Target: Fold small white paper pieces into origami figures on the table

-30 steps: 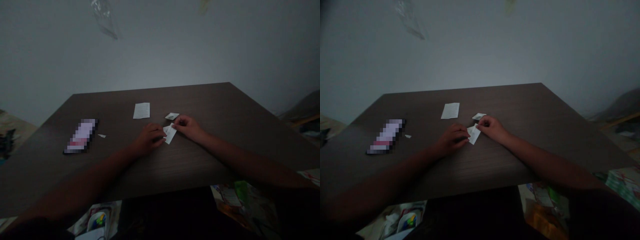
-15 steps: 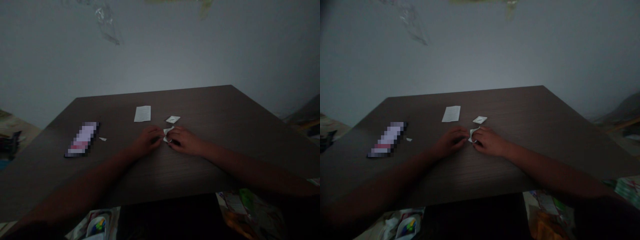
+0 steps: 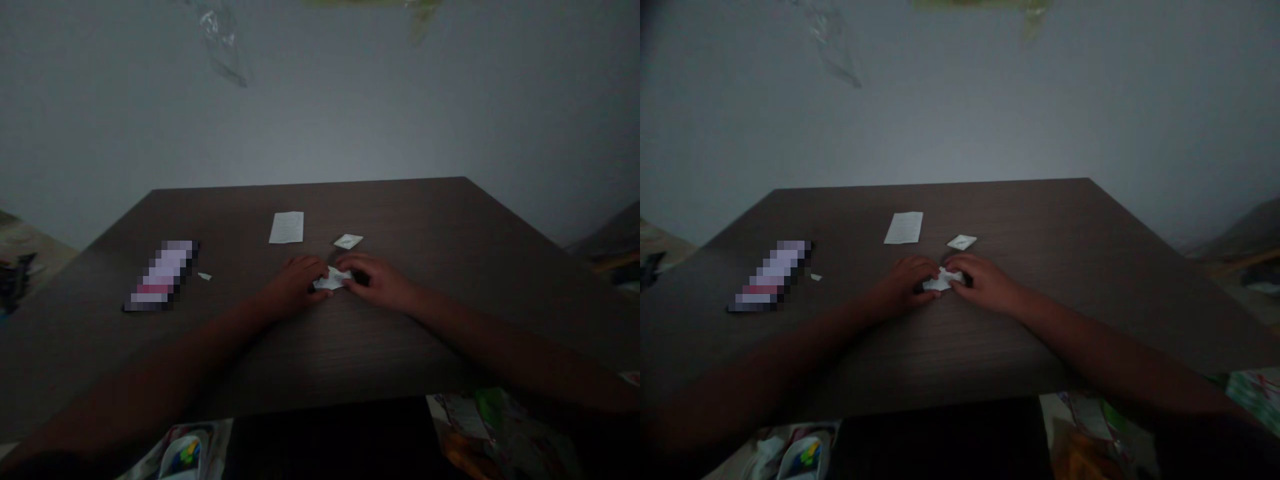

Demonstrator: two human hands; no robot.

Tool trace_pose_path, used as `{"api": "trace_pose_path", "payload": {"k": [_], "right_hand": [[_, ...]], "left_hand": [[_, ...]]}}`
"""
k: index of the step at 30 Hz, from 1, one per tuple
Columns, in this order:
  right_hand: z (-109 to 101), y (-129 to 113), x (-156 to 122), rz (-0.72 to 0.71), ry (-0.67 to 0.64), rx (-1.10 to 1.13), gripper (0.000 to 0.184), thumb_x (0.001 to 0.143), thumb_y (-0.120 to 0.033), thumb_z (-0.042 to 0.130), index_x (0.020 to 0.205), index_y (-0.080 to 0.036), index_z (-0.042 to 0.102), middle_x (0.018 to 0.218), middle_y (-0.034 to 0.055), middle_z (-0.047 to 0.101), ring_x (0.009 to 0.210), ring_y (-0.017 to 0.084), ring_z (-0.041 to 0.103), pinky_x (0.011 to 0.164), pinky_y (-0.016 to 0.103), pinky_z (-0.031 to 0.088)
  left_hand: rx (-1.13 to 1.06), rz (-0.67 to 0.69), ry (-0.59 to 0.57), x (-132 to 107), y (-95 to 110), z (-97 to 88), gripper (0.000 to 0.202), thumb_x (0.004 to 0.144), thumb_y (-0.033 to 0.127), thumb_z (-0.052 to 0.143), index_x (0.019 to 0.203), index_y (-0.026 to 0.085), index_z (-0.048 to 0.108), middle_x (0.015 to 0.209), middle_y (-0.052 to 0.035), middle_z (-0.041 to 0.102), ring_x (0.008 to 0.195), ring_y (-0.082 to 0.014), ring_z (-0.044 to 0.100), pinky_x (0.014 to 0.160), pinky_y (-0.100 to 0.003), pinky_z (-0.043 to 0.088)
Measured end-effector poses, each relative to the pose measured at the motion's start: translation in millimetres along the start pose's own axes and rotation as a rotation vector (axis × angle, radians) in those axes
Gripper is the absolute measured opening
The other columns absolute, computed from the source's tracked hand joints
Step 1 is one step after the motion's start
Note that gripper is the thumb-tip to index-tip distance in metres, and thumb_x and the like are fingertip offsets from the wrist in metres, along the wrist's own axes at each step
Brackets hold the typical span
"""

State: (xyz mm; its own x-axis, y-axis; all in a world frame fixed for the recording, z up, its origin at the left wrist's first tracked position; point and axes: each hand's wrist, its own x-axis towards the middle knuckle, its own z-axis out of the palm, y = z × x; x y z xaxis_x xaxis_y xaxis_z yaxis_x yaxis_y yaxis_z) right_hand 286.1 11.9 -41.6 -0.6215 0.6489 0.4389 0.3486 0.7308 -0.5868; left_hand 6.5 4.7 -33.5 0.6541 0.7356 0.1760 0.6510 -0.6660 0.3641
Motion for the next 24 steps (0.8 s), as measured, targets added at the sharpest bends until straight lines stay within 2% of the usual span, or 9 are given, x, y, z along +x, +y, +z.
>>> {"api": "trace_pose_path", "payload": {"k": [5,7,11,17,24], "right_hand": [[-2,5,-1,-0.057,-0.106,-0.130,0.026,0.104,-0.033,0.085,0.129,-0.027,0.080,0.132,0.0117,0.084,0.130,0.033,0.077,0.117,0.057,0.060],[-3,5,0,-0.052,-0.126,-0.167,0.020,0.107,-0.032,0.082,0.126,-0.027,0.082,0.130,0.0111,0.085,0.128,0.032,0.076,0.116,0.057,0.060],[-5,3,2,-0.064,-0.168,-0.228,0.015,0.114,-0.032,0.072,0.117,-0.026,0.085,0.124,0.0115,0.085,0.122,0.031,0.077,0.115,0.055,0.059],[-5,1,2,-0.029,-0.156,-0.241,0.022,0.118,-0.033,0.066,0.110,-0.024,0.085,0.115,0.0117,0.083,0.114,0.031,0.075,0.109,0.054,0.059],[-3,12,3,0.068,-0.067,-0.152,0.020,0.114,-0.032,0.072,0.096,-0.024,0.076,0.110,0.0096,0.079,0.111,0.029,0.073,0.105,0.049,0.058]], "left_hand": [[-0.002,0.013,-0.012,-3,3,-5.5,0.015,0.107,0.028,0.079,0.121,0.023,0.074,0.140,-0.0097,0.080,0.138,-0.0329,0.069,0.121,-0.054,0.048],[-0.003,0.025,-0.020,-3,5,-8.2,0.008,0.109,0.027,0.075,0.116,0.023,0.077,0.138,-0.0092,0.081,0.137,-0.0335,0.069,0.121,-0.054,0.048],[-0.012,0.039,-0.031,-4,8,-12.1,0.013,0.112,0.027,0.069,0.117,0.025,0.081,0.137,-0.0083,0.081,0.135,-0.0331,0.070,0.120,-0.054,0.047],[-0.042,0.017,-0.039,-4,7,-13.9,0.021,0.114,0.024,0.062,0.116,0.023,0.082,0.133,-0.0094,0.083,0.133,-0.0331,0.070,0.122,-0.056,0.046],[-0.089,-0.040,-0.008,-2,-2,-7.9,0.013,0.110,0.027,0.071,0.104,0.023,0.083,0.125,-0.0090,0.086,0.126,-0.0316,0.075,0.121,-0.058,0.050]]}}
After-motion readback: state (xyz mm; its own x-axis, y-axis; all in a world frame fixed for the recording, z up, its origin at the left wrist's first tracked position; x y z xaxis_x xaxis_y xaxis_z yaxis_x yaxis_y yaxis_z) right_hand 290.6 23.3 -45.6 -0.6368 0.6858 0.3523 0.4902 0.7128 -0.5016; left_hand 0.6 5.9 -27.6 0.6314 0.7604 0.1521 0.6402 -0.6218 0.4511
